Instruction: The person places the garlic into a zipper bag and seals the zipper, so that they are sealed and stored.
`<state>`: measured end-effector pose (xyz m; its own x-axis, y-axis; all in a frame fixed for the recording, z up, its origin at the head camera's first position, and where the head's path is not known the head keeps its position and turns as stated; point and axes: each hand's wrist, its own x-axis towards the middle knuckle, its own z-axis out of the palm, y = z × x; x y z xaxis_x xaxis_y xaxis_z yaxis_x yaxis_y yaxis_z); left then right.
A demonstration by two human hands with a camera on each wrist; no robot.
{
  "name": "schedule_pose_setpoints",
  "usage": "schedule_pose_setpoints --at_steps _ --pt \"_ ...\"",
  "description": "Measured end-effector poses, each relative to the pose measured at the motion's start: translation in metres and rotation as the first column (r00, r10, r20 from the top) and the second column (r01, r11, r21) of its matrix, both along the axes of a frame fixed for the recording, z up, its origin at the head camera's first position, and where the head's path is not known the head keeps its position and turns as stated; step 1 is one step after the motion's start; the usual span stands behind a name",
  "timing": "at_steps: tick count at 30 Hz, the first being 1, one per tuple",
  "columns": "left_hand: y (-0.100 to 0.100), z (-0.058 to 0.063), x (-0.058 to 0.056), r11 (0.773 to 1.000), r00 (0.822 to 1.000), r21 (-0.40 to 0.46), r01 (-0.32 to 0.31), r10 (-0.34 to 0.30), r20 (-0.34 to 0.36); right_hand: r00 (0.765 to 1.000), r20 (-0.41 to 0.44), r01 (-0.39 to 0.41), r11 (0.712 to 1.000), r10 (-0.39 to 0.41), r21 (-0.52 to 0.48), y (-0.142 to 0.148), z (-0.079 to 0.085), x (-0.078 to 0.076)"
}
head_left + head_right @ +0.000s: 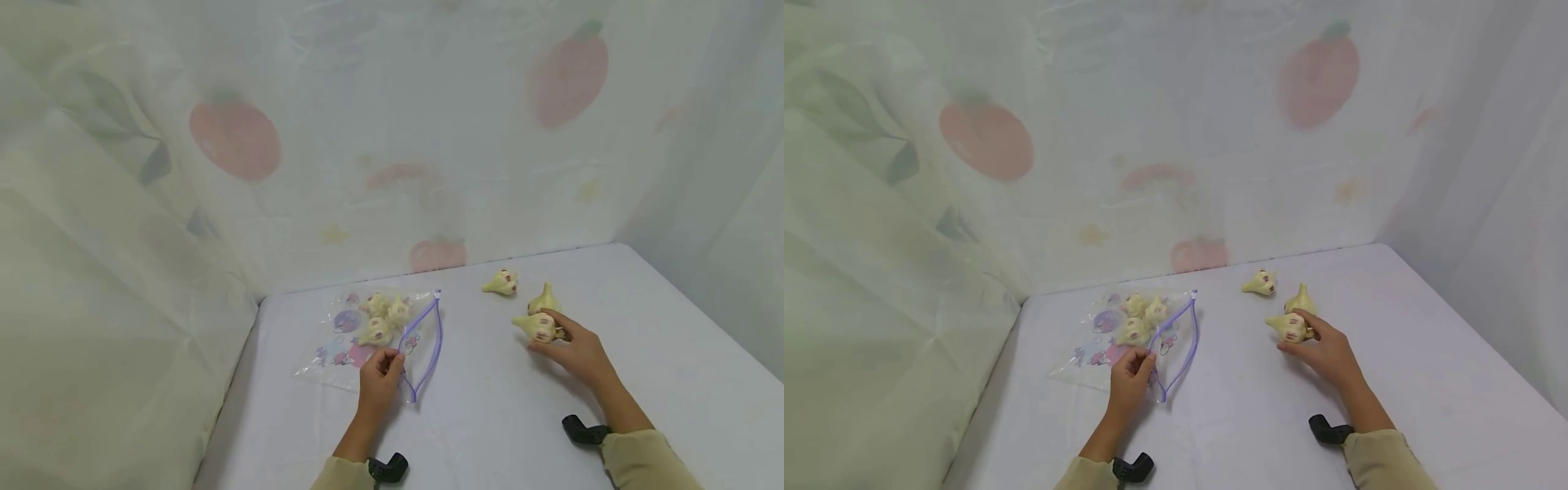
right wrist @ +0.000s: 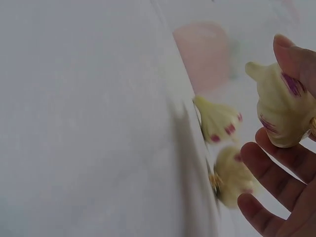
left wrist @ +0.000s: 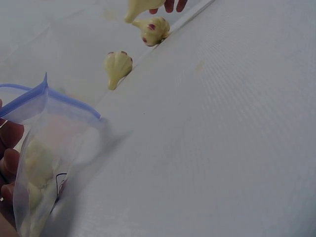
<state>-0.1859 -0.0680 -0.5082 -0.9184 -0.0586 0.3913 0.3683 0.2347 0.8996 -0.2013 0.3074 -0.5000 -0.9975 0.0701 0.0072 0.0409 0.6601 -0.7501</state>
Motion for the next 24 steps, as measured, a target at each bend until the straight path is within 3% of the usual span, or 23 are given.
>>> schedule_pose_setpoints --at_steps 7,15,24 --pt "0.0 0.0 0.001 1.0 1.0 0.005 -0.007 0.007 0.006 0.997 -0.058 -0.059 0.998 0.057 -0.036 -0.024 0.003 -0.005" --pt "0.0 -0.002 0.001 1.0 1.0 -0.004 -0.007 0.007 -0.002 0.987 -0.137 -0.096 0.995 0.09 -0.037 -0.049 0.009 -0.018" --pt "0.0 0.0 0.002 1.0 1.0 0.005 -0.01 0.01 0.011 0.97 -0.22 -0.132 0.986 0.107 -0.104 -0.084 0.019 -0.029"
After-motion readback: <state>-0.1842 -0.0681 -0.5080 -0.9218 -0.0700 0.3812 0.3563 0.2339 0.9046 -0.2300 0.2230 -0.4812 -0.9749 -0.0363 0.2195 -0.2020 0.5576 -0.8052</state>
